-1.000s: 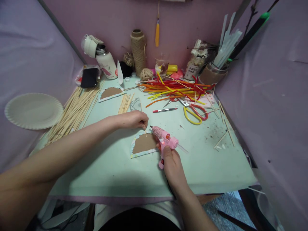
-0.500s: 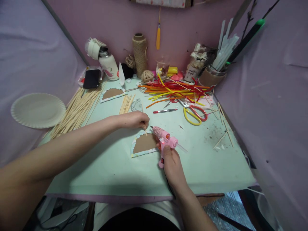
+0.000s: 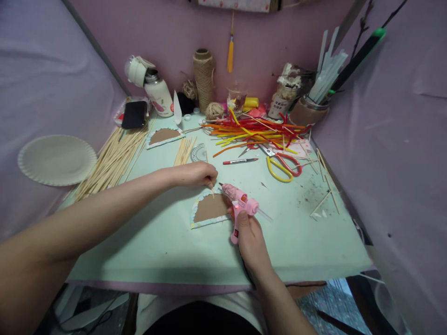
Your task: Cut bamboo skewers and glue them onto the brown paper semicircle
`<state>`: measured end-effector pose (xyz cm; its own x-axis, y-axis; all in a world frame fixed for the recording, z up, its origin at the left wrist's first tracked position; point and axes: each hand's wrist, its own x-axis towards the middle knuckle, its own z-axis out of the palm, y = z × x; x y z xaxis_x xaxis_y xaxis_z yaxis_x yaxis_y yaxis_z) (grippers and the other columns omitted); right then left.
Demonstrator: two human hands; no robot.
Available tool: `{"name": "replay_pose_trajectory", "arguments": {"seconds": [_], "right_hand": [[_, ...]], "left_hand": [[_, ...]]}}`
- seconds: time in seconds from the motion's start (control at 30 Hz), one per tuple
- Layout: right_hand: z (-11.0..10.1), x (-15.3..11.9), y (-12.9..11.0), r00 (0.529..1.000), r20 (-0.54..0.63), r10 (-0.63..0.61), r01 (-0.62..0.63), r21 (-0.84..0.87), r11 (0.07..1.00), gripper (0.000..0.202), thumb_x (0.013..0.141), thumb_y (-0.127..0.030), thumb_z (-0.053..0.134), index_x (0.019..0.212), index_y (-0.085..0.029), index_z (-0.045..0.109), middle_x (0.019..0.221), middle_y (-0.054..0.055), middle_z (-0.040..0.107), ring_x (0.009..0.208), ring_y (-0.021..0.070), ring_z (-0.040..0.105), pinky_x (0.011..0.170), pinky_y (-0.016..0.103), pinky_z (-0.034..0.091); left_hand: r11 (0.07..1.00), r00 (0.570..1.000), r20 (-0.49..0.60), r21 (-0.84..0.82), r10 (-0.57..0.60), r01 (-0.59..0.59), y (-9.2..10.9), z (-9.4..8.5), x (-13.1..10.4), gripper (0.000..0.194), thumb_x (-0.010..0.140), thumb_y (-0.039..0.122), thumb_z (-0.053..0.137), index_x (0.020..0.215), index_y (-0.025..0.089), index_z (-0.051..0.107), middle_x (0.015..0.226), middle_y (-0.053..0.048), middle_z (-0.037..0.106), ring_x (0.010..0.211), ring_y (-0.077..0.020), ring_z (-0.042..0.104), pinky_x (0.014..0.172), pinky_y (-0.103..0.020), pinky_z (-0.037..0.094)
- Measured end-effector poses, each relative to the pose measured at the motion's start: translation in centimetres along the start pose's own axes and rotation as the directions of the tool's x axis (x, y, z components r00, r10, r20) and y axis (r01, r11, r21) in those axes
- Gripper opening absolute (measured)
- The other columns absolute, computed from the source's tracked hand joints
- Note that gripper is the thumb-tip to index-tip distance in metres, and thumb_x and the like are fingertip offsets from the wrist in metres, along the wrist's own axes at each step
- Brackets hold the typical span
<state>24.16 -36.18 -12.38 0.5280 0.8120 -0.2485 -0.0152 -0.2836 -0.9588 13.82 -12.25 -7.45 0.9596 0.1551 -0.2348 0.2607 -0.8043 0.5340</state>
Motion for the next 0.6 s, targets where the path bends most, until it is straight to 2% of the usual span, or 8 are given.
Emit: {"name": "replay_pose_trajectory", "arguments": {"seconds": [0.27, 0.5, 0.6], "right_hand": [[0.01, -0.10, 0.08, 1.000, 0.000, 0.011, -0.011, 0.014, 1.000, 0.063, 0.088, -0.069, 0.039, 0.104, -0.017, 0.072, 0.066, 0.003, 0.065, 0.060, 0.0171, 0.059, 0.065, 0.031, 0.049], [0.01, -0.02, 0.25, 1.000, -0.014, 0.006, -0.006, 0.017, 1.000, 0.065, 0.087, -0.070, 0.041, 0.103, -0.016, 0.073, 0.067, 0.004, 0.066, 0.067, 0.0190, 0.062, 0.071, 0.033, 0.050], [0.02, 0.03, 0.31, 1.000, -0.020, 0.007, -0.007, 0.038, 0.999, 0.064, 0.087, -0.069, 0.041, 0.102, -0.016, 0.073, 0.076, 0.006, 0.070, 0.074, 0.0201, 0.063, 0.077, 0.034, 0.050]], "left_hand": [[1.000, 1.000, -0.008, -0.004, -0.008, 0.008, 0.09, 0.03, 0.00, 0.008, 0.076, 0.009, 0.064, 0.072, 0.015, 0.068, 0.078, -0.003, 0.069, 0.072, -0.0138, 0.058, 0.063, -0.023, 0.039], [1.000, 1.000, -0.017, -0.023, 0.000, 0.000, 0.01, 0.08, 0.03, 0.011, 0.075, 0.006, 0.064, 0.069, 0.015, 0.066, 0.074, -0.001, 0.068, 0.069, -0.0125, 0.058, 0.061, -0.021, 0.037], [1.000, 1.000, -0.003, -0.013, -0.013, 0.013, 0.11, 0.00, -0.03, 0.010, 0.076, 0.007, 0.064, 0.071, 0.015, 0.066, 0.076, -0.001, 0.068, 0.070, -0.0121, 0.058, 0.062, -0.020, 0.037]]}}
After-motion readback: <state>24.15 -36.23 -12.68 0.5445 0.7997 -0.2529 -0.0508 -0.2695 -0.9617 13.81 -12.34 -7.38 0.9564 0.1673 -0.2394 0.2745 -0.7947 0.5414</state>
